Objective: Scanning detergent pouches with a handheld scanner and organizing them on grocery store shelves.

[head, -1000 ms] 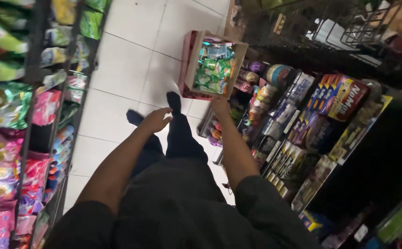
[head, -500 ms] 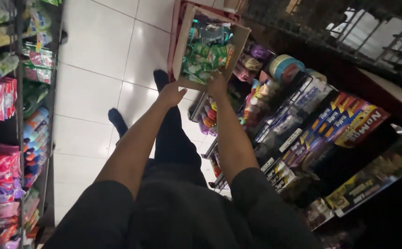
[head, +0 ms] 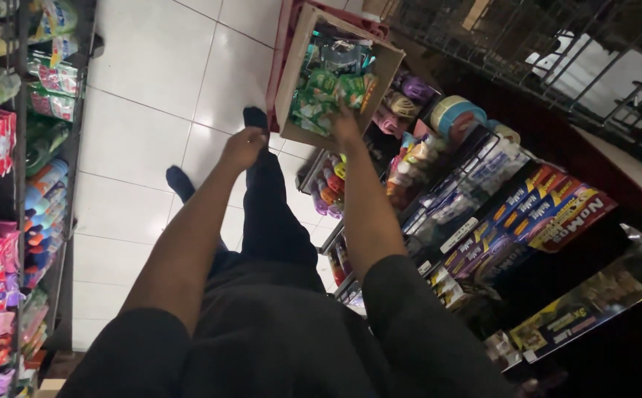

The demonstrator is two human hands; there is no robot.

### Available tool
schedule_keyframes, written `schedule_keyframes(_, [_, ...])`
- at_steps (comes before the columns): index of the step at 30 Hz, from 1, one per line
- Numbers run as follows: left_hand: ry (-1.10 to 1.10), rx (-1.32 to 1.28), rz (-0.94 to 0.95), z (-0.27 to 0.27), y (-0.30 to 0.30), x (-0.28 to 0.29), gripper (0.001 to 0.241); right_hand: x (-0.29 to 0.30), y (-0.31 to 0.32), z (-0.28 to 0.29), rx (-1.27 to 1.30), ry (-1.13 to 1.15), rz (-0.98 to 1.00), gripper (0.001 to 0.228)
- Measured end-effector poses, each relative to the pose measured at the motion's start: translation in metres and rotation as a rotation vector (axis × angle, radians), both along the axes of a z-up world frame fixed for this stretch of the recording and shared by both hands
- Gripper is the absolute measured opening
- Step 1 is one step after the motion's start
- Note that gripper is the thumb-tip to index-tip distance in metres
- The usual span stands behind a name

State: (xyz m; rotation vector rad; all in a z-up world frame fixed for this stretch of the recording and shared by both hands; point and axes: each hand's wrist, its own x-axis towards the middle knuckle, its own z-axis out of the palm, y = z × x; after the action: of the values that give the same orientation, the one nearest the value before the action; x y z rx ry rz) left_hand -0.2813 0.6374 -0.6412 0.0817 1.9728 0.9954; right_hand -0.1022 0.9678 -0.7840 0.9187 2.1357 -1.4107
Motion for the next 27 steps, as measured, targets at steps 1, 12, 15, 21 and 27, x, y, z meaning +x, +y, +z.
schedule_keyframes(1, [0.044, -0.005, 0.038, -0.004, -0.011, 0.0, 0.036, -0.004, 0.001, -0.056, 0.182, 0.085, 0.305, 0.029])
schedule_keyframes(12, [-0.009, -0.119, 0.016, 0.023, -0.06, 0.013, 0.037, -0.004, -0.028, -0.012, 0.502, -0.069, 0.864, 0.03])
schedule_keyframes(15, [-0.028, -0.15, -0.025, 0.03, -0.066, 0.023, 0.038, 0.008, -0.036, -0.035, 0.547, -0.136, 0.757, 0.044])
schedule_keyframes(21, [-0.05, -0.161, -0.032, 0.024, -0.08, 0.043, 0.039, -0.08, -0.068, 0.099, 0.519, -0.329, 0.771, 0.047])
schedule_keyframes(27, [-0.033, -0.18, -0.051, 0.028, -0.091, 0.046, 0.038, -0.107, -0.089, 0.136, 0.532, -0.42, 0.704, 0.045])
